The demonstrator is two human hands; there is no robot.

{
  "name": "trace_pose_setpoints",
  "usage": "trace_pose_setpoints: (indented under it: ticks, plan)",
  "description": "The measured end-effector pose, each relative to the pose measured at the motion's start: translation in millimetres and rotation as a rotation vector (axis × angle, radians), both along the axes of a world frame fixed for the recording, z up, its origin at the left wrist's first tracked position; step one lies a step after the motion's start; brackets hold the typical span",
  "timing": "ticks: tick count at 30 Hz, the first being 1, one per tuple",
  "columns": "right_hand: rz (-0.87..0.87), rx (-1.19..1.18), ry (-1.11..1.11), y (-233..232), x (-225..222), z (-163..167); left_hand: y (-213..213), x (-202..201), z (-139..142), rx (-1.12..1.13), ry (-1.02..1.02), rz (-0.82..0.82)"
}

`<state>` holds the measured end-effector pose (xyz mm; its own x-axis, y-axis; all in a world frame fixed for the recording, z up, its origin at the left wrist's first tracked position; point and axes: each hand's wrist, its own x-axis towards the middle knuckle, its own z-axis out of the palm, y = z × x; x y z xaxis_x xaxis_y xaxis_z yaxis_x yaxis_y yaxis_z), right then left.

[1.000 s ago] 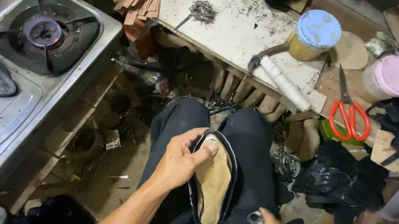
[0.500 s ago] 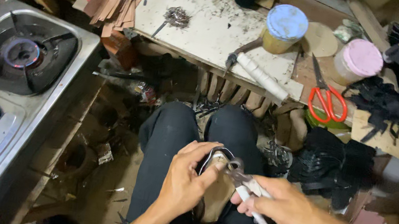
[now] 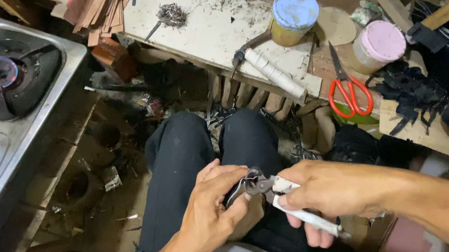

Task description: The person sits on the floor holding a black shoe fitted on a wooden last across their lap. They hammer the shoe upper and sole edge, trim excess material with pliers, press and shape the upper by hand, and finally attach and adjust a black fabric decoration on the toe of the shoe.

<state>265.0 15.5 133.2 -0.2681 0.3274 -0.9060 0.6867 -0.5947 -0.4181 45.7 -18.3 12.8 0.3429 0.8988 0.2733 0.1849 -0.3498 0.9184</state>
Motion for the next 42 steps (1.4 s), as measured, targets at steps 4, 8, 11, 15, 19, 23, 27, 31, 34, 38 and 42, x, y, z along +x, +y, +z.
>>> trace_pose_setpoints:
  ticks: [4, 8, 11, 15, 19, 23, 27, 31, 34, 38, 42]
  plan:
    - [-0.013, 0.16, -0.07, -13.5, -9.2, -12.2, 10.9, -7.9, -0.4, -0.035, 0.001, -0.033]
    - [-0.057, 0.45, -0.114, -35.9, -16.3, -45.3, 24.5, -19.4, 1.4, -0.055, 0.03, -0.079]
    - [-0.054, 0.788, -0.149, -51.8, -19.1, -77.1, 30.5, -27.1, 0.7, -0.106, 0.01, -0.136]
    - [-0.093, 1.092, -0.037, -62.9, -27.3, -104.4, 38.8, -23.2, -6.4, -0.062, -0.04, -0.117]
    - [-0.129, 0.979, -0.043, -54.7, -30.0, -97.6, 46.0, -21.4, -14.3, -0.138, 0.01, -0.096]
    - [-0.044, 0.437, -0.089, -38.8, -14.7, -69.6, 43.6, -21.6, -11.9, -0.053, 0.002, -0.14]
    - [0.097, 0.399, -0.222, -36.4, -8.1, -56.7, 39.1, -22.9, 1.0, -0.058, 0.093, -0.216]
    - [0.17, 0.824, -0.105, -44.7, -19.0, -62.8, 56.1, -38.8, 7.2, -0.449, 0.234, -0.417]
    - [0.12, 0.773, -0.192, -49.6, -29.0, -67.4, 67.8, -32.1, 1.7, -0.585, 0.081, -0.326]
    - [0.147, 0.862, -0.169, -51.7, -37.1, -69.4, 73.6, -28.7, -5.5, -0.641, 0.109, -0.305]
    - [0.14, 0.916, -0.095, -51.9, -39.4, -75.1, 70.4, -31.1, -0.3, -0.595, 0.182, -0.268]
